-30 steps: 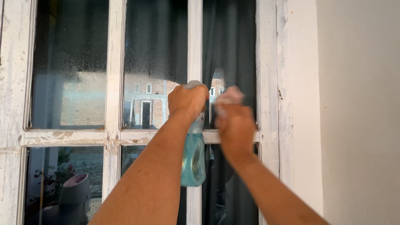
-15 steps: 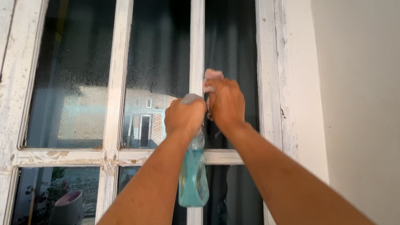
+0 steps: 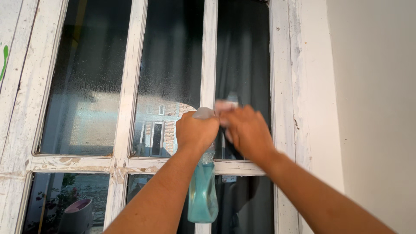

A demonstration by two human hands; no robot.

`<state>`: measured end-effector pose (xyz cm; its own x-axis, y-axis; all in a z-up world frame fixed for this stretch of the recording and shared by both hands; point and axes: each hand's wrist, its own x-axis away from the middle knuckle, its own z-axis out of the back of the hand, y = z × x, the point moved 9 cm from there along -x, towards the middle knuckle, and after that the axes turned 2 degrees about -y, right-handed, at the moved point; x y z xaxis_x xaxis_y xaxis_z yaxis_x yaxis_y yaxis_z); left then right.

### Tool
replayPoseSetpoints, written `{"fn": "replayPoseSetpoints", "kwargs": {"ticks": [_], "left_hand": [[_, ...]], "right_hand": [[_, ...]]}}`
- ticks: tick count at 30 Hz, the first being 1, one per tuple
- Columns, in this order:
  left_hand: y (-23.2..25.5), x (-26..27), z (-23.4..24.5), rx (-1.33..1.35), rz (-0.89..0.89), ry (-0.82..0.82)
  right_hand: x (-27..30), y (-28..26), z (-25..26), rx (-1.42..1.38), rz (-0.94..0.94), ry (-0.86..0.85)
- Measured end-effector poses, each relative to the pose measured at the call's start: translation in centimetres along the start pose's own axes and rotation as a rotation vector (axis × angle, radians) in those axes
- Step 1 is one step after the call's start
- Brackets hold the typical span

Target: The person cleans a window pane by spraying liquid from a bottle and wiping the glass with a cloth.

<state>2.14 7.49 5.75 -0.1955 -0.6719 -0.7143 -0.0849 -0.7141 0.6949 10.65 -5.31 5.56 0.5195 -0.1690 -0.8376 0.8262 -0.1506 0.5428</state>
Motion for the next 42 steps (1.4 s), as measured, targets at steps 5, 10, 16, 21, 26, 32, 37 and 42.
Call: {"fn": "replayPoseSetpoints", "kwargs": {"ticks": [5, 10, 16, 21, 26, 32, 37, 42], "left_hand": [[1.1, -0.1, 0.0, 0.125, -0.056, -0.013], [4.3, -0.2, -0.3, 0.13, -0.145, -0.03], [3.6, -0.2, -1.5, 0.239, 0.038, -0.113], [4.1, -1.0, -0.8, 0.085, -0.008, -0.027], [4.4, -1.3, -0.7, 0.12, 0.008, -0.036], [4.0, -0.4, -1.0, 0.084, 0.085, -0.1], [3.9, -0.6, -0.9, 0.06, 0.064, -0.04], [3.6, -0.7, -0.7, 0.163, -0.021, -0.038]], "right_hand": [[3.7, -0.8, 0.8, 0.237, 0.185, -0.171], [-1.3, 5.8, 1.1, 0.376, 0.029, -0.123], [-6.1, 11.1, 1.7, 0.352, -0.187, -0.003], [-2.0, 8.5, 1.4, 0.318, -0.216, 0.001], [5.2, 3.2, 1.6, 0.278, -0.15, -0.127], [4.9, 4.2, 0.7, 0.394, -0.188, -0.191], [-0.4, 8.9, 1.2, 0.557, -0.25, -0.109], [-5.8, 13.9, 1.8, 0.442, -0.452, -0.057]]}}
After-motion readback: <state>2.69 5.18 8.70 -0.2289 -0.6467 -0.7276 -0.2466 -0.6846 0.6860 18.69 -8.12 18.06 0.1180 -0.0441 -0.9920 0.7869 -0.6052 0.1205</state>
